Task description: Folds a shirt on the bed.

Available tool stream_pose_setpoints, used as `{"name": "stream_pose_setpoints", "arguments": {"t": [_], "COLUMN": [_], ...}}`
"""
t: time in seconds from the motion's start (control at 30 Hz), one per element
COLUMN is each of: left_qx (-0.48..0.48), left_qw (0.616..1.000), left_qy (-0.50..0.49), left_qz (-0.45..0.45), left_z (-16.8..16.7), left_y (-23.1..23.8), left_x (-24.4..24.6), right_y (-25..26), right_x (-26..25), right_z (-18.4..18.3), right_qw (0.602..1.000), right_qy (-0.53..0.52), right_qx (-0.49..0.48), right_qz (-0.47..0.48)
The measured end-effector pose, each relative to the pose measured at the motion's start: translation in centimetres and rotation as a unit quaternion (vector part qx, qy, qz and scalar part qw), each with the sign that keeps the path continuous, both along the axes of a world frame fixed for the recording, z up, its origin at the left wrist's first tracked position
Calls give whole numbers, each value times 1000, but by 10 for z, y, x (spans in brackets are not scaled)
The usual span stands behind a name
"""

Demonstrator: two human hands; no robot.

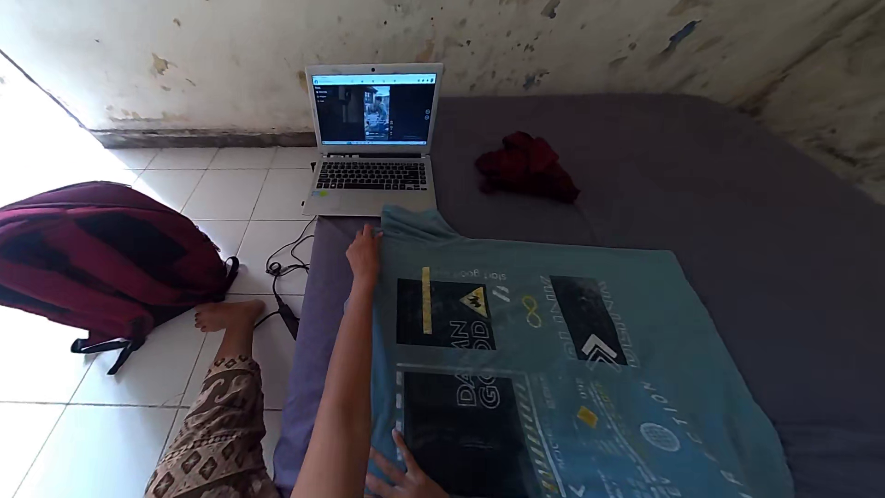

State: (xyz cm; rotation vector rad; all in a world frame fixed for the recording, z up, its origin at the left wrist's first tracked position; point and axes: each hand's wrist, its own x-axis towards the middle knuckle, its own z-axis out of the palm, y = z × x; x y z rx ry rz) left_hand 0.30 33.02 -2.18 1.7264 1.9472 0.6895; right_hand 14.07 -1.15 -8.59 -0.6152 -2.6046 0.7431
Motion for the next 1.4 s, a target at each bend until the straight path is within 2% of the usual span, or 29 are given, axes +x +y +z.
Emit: {"name": "stream_pose_setpoints", "arguments": {"t": [0.13, 0.23, 0.3, 0.37, 0.43, 0.53, 0.6, 0.63, 0.7, 0.77, 0.8, 0.9, 0.97, 1.03, 1.13, 1.2, 1.27, 1.33, 1.4], "left_qx": [21, 56, 116, 155, 108, 90, 80, 79, 93, 98, 89, 33, -16, -46, 20, 91, 118, 65, -4], "left_qw": [999, 997, 991, 978, 965, 955, 955, 956, 955, 954, 953, 941, 929, 919, 907, 882, 853, 837, 827], "left_qy": [45, 45, 65, 81, 112, 166, 177, 179, 175, 171, 170, 171, 166, 172, 192, 207, 189, 131, 98], "left_qz": [16, 39, -8, -116, -209, -227, -222, -220, -219, -226, -236, -291, -329, -352, -374, -414, -472, -528, -553], "left_z": [-20, -15, -17, -24, -34, -52, -50, -49, -49, -49, -46, -27, -6, 15, 22, 11, -3, -8, -8], "left_y": [3, -14, -39, -63, -79, -99, -119, -134, -171, -212, -234, -297, -333, -362, -394, -400, -398, -392, -389], "left_x": [-3, 2, 7, 6, -6, -24, -25, -26, -34, -49, -58, -85, -100, -106, -105, -99, -93, -88, -88], "right_y": [-10, -16, -16, -14, -15, -29, -42, -48, -57, -63, -67, -80, -97, -117, -135, -140, -138, -133, -131], "right_x": [-3, -8, -8, -6, -4, 3, 15, 25, 59, 109, 138, 234, 290, 328, 344, 338, 332, 331, 340], "right_z": [2, 2, 6, 12, 14, 23, 43, 58, 86, 117, 128, 140, 137, 130, 99, 73, 55, 51, 49], "right_qw": [999, 998, 995, 993, 992, 988, 981, 977, 972, 956, 935, 822, 748, 715, 754, 779, 778, 764, 766], "right_qy": [-15, -2, -20, -33, -24, -39, -49, -45, 12, 69, 80, 35, -48, -156, -237, -213, -168, -145, -148], "right_qx": [-37, -61, -93, -114, -119, -133, -176, -204, -227, -192, -153, -88, -92, -125, -114, -57, 6, 21, 36], "right_qz": [-6, -14, -3, 19, 45, 71, 61, 44, -53, -209, -309, -561, -655, -670, -602, -588, -605, -628, -624]}}
